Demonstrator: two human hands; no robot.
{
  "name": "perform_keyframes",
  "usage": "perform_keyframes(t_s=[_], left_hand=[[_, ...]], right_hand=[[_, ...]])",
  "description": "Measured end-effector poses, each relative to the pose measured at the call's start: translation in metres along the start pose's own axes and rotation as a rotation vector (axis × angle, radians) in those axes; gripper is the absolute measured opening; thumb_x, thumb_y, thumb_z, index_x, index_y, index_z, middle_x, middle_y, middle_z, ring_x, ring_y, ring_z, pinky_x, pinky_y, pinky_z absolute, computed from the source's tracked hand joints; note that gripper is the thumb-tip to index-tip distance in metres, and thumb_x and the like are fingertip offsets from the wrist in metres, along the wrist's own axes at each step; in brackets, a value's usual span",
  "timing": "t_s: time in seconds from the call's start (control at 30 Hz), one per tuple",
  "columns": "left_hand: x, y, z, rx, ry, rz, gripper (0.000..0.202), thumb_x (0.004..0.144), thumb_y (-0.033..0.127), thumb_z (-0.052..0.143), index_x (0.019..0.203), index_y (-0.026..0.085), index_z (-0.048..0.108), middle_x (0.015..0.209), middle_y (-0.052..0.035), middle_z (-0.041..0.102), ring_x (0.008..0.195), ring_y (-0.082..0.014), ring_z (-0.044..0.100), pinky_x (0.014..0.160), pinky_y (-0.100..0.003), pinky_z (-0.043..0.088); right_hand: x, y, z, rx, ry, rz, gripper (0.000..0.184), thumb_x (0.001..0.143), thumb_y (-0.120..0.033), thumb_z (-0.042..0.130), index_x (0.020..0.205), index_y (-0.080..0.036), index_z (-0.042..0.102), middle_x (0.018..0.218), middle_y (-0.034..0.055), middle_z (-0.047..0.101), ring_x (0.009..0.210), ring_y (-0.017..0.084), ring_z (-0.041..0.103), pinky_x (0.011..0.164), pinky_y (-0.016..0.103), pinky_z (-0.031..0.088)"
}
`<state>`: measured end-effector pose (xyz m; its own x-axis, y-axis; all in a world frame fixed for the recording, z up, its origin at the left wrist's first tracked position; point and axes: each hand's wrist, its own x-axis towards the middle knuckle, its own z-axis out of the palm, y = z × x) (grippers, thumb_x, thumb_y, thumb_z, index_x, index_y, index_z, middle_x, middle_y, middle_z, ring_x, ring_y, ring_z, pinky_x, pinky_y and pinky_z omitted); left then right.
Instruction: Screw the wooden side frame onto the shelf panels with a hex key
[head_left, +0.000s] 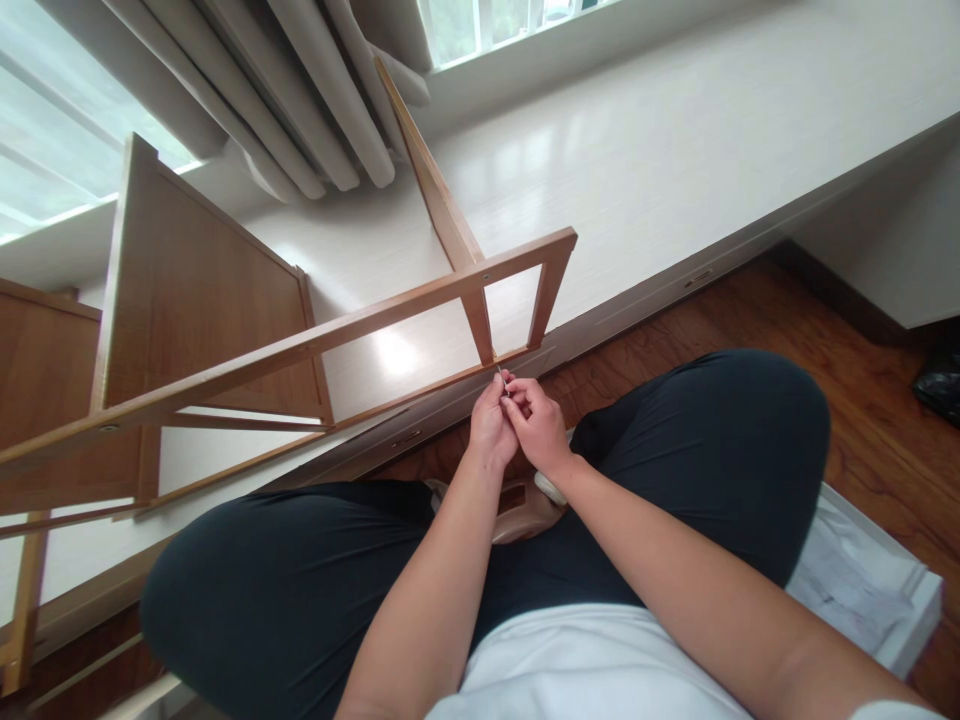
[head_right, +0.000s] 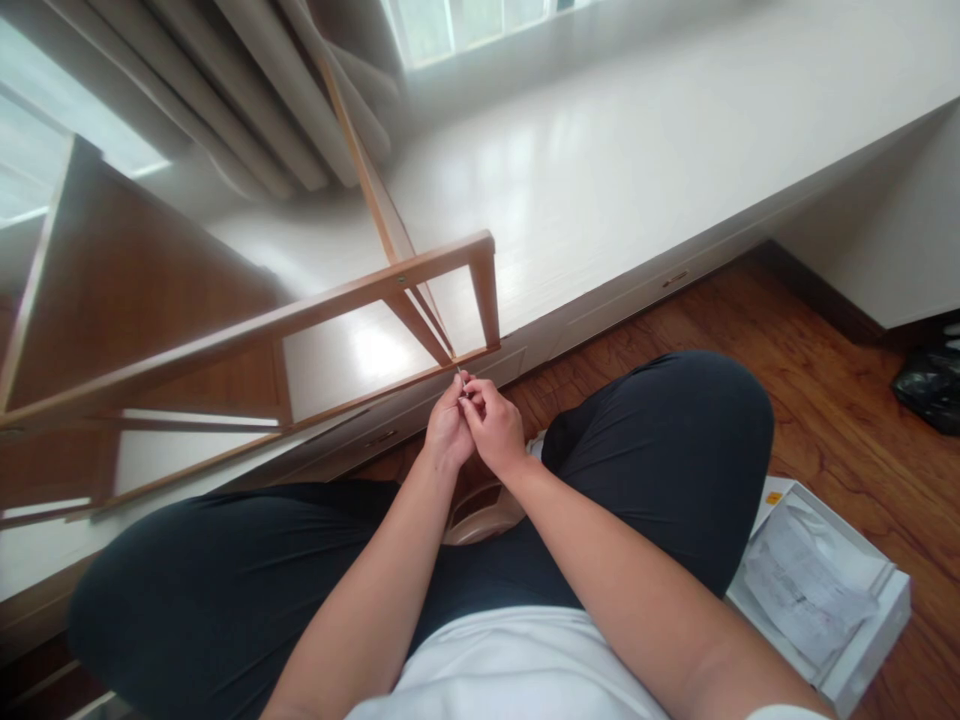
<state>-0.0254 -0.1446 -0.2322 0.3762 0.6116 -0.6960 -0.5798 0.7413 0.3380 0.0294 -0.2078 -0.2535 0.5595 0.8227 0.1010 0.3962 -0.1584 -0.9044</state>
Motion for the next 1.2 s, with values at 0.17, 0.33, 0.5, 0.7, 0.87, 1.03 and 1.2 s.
perform_keyframes(t_s=[0.17, 0.33, 0.5, 0.7, 0.87, 1.03, 1.2], left_hand=[[0.002, -0.002, -0.001, 0.006, -0.048, 0.023, 0.010, 0.095, 0.020, 0.066, 0.087, 0.014, 0.069, 0.079, -0.0014, 0.068, 0.067, -0.0093, 0.063, 0.072, -0.024, 0.052], [0.007, -0.002, -0.005, 0.055, -0.077, 0.078, 0.007, 0.092, 0.019, 0.069, 0.086, 0.014, 0.070, 0.078, -0.0020, 0.068, 0.070, -0.0103, 0.064, 0.080, -0.027, 0.055], [0.008, -0.002, -0.006, 0.058, -0.088, 0.093, 0.007, 0.087, 0.019, 0.073, 0.085, 0.014, 0.069, 0.079, -0.0019, 0.068, 0.071, -0.0101, 0.064, 0.083, -0.027, 0.055], [0.009, -0.002, -0.007, 0.049, -0.098, 0.086, 0.007, 0.089, 0.017, 0.070, 0.084, 0.013, 0.070, 0.079, -0.0021, 0.068, 0.072, -0.0103, 0.064, 0.082, -0.026, 0.054], [0.011, -0.002, -0.008, 0.050, -0.103, 0.058, 0.007, 0.088, 0.018, 0.072, 0.083, 0.014, 0.070, 0.079, -0.0019, 0.067, 0.072, -0.0104, 0.064, 0.082, -0.026, 0.054], [0.012, -0.001, -0.009, 0.054, -0.098, 0.056, 0.006, 0.086, 0.018, 0.074, 0.084, 0.014, 0.070, 0.080, -0.0016, 0.068, 0.072, -0.0100, 0.064, 0.082, -0.026, 0.053], [0.010, 0.002, -0.007, 0.069, -0.103, 0.041, 0.007, 0.087, 0.019, 0.074, 0.083, 0.014, 0.070, 0.079, -0.0020, 0.068, 0.069, -0.0106, 0.064, 0.080, -0.028, 0.055]], right_hand=[[0.001, 0.000, -0.002, 0.029, 0.021, -0.001, 0.014, 0.094, -0.031, 0.060, 0.105, -0.025, 0.066, 0.095, 0.0046, 0.077, 0.081, 0.022, 0.071, 0.078, 0.033, 0.054], [0.002, -0.001, -0.002, 0.078, 0.038, 0.017, 0.014, 0.093, -0.031, 0.061, 0.104, -0.024, 0.067, 0.095, 0.0043, 0.077, 0.081, 0.021, 0.072, 0.076, 0.032, 0.054], [0.003, 0.000, -0.002, 0.100, 0.047, 0.039, 0.015, 0.093, -0.033, 0.062, 0.103, -0.023, 0.068, 0.094, 0.0045, 0.077, 0.078, 0.020, 0.071, 0.076, 0.032, 0.055], [0.003, -0.001, -0.003, 0.113, 0.050, 0.048, 0.015, 0.092, -0.033, 0.063, 0.102, -0.023, 0.068, 0.094, 0.0046, 0.077, 0.078, 0.020, 0.071, 0.078, 0.033, 0.055], [0.004, 0.000, -0.002, 0.142, 0.050, 0.058, 0.016, 0.092, -0.034, 0.064, 0.103, -0.023, 0.068, 0.095, 0.0050, 0.077, 0.080, 0.021, 0.071, 0.078, 0.033, 0.056], [0.003, 0.001, -0.002, 0.157, 0.043, 0.053, 0.017, 0.092, -0.035, 0.064, 0.103, -0.023, 0.067, 0.095, 0.0049, 0.077, 0.081, 0.021, 0.072, 0.078, 0.033, 0.056], [0.002, -0.001, -0.003, 0.147, 0.031, 0.019, 0.016, 0.092, -0.036, 0.065, 0.102, -0.023, 0.067, 0.090, 0.0037, 0.075, 0.076, 0.020, 0.070, 0.075, 0.032, 0.056]])
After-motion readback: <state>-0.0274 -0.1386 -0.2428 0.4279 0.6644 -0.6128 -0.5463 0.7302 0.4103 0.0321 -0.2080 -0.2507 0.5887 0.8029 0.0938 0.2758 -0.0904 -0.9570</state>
